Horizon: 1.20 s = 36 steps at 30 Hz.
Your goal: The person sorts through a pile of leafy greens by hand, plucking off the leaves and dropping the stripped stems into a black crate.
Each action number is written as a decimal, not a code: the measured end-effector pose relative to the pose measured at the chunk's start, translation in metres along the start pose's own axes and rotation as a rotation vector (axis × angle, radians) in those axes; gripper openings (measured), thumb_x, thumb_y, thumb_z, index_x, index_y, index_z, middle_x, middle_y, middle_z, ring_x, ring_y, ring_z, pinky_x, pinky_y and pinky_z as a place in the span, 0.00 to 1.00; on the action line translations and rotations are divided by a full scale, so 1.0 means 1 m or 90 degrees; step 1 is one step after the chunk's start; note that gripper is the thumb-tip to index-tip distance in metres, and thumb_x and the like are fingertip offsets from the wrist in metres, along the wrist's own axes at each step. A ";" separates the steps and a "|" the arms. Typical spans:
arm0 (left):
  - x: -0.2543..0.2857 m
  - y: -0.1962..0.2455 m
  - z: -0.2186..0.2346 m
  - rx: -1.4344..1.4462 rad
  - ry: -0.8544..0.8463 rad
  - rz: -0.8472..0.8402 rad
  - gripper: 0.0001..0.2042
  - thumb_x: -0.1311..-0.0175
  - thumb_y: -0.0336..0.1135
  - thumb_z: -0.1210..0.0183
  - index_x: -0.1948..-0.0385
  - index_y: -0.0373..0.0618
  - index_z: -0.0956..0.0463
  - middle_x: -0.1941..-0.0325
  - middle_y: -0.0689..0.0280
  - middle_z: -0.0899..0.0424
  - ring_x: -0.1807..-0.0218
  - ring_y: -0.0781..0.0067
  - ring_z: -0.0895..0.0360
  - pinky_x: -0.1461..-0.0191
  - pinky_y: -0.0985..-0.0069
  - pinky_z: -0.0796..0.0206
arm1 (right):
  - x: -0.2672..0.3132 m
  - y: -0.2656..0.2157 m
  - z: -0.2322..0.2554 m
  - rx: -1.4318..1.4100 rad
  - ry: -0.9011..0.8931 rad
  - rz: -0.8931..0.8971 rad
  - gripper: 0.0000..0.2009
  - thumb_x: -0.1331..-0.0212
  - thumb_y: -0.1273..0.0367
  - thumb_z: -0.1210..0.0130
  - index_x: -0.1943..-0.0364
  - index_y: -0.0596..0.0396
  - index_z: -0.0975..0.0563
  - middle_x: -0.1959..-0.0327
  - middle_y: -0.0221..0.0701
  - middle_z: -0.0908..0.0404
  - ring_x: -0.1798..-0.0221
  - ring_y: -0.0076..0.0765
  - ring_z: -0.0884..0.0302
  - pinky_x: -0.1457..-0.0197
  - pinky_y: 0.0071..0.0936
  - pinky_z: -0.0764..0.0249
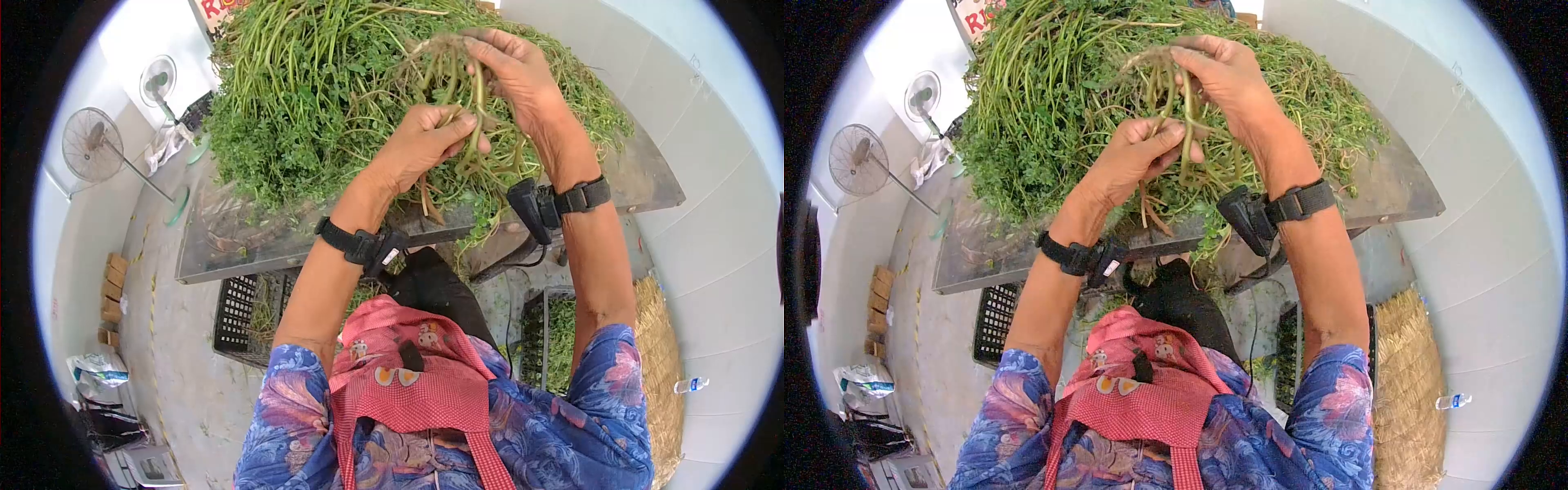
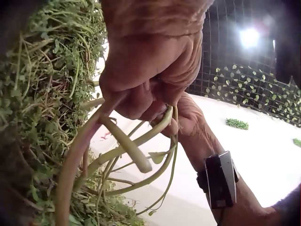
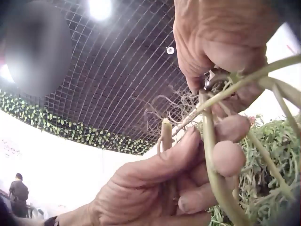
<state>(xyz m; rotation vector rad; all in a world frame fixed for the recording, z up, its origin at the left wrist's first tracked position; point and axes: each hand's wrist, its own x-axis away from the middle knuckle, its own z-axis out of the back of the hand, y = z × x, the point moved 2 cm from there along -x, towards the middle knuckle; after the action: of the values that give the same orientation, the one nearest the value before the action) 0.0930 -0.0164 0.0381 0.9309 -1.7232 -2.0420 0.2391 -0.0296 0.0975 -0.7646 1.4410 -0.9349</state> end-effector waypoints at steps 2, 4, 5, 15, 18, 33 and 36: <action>0.002 0.001 -0.002 -0.002 0.000 -0.012 0.15 0.35 0.42 0.50 0.58 0.39 0.24 0.77 0.75 0.22 0.81 0.91 0.44 0.78 0.90 0.52 | 0.000 -0.007 -0.002 0.034 0.014 0.041 0.16 0.46 0.64 0.43 0.57 0.60 0.24 0.75 0.25 0.24 0.73 0.18 0.29 0.71 0.17 0.33; 0.001 0.001 -0.005 0.000 -0.001 -0.023 0.15 0.35 0.42 0.50 0.58 0.39 0.24 0.77 0.75 0.23 0.81 0.91 0.44 0.78 0.90 0.53 | -0.001 -0.010 -0.003 0.026 0.076 0.089 0.16 0.46 0.65 0.43 0.56 0.62 0.25 0.75 0.26 0.24 0.75 0.19 0.29 0.72 0.18 0.32; 0.000 0.000 -0.005 -0.017 0.005 -0.041 0.15 0.35 0.42 0.50 0.58 0.39 0.25 0.77 0.75 0.23 0.81 0.92 0.44 0.78 0.90 0.53 | -0.001 -0.009 -0.002 0.027 0.076 0.088 0.16 0.46 0.65 0.43 0.56 0.62 0.25 0.75 0.26 0.24 0.75 0.19 0.29 0.72 0.18 0.32; -0.013 0.006 -0.017 -0.099 0.250 -0.156 0.14 0.44 0.41 0.41 0.81 0.40 0.22 0.87 0.74 0.28 0.82 0.88 0.39 0.79 0.83 0.49 | 0.000 0.001 -0.006 -0.054 0.047 0.120 0.19 0.45 0.68 0.44 0.51 0.65 0.29 0.76 0.30 0.24 0.75 0.22 0.27 0.70 0.18 0.29; -0.005 0.018 -0.018 -0.450 0.382 -0.197 0.10 0.46 0.37 0.40 0.78 0.39 0.22 0.87 0.65 0.26 0.83 0.80 0.34 0.79 0.79 0.44 | 0.000 0.001 -0.002 -0.008 0.071 0.133 0.18 0.45 0.69 0.44 0.52 0.65 0.28 0.75 0.30 0.23 0.74 0.20 0.27 0.69 0.18 0.29; -0.005 0.022 0.000 -0.567 0.053 -0.397 0.08 0.45 0.29 0.45 0.65 0.39 0.25 0.73 0.59 0.20 0.74 0.64 0.24 0.68 0.74 0.33 | 0.001 -0.004 0.012 -0.031 -0.121 0.092 0.16 0.41 0.67 0.47 0.52 0.62 0.28 0.75 0.28 0.24 0.73 0.19 0.27 0.68 0.17 0.29; -0.005 0.012 0.011 -0.026 0.108 -0.119 0.08 0.38 0.31 0.49 0.64 0.37 0.25 0.74 0.65 0.20 0.76 0.77 0.29 0.70 0.81 0.36 | 0.003 -0.009 0.017 -0.122 -0.120 0.061 0.15 0.41 0.67 0.48 0.53 0.61 0.28 0.76 0.28 0.25 0.74 0.21 0.27 0.65 0.23 0.25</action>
<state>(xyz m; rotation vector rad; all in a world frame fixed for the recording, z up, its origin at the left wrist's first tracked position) 0.0876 -0.0075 0.0521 1.2533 -1.5526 -2.0350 0.2549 -0.0384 0.1045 -0.8922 1.4003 -0.6402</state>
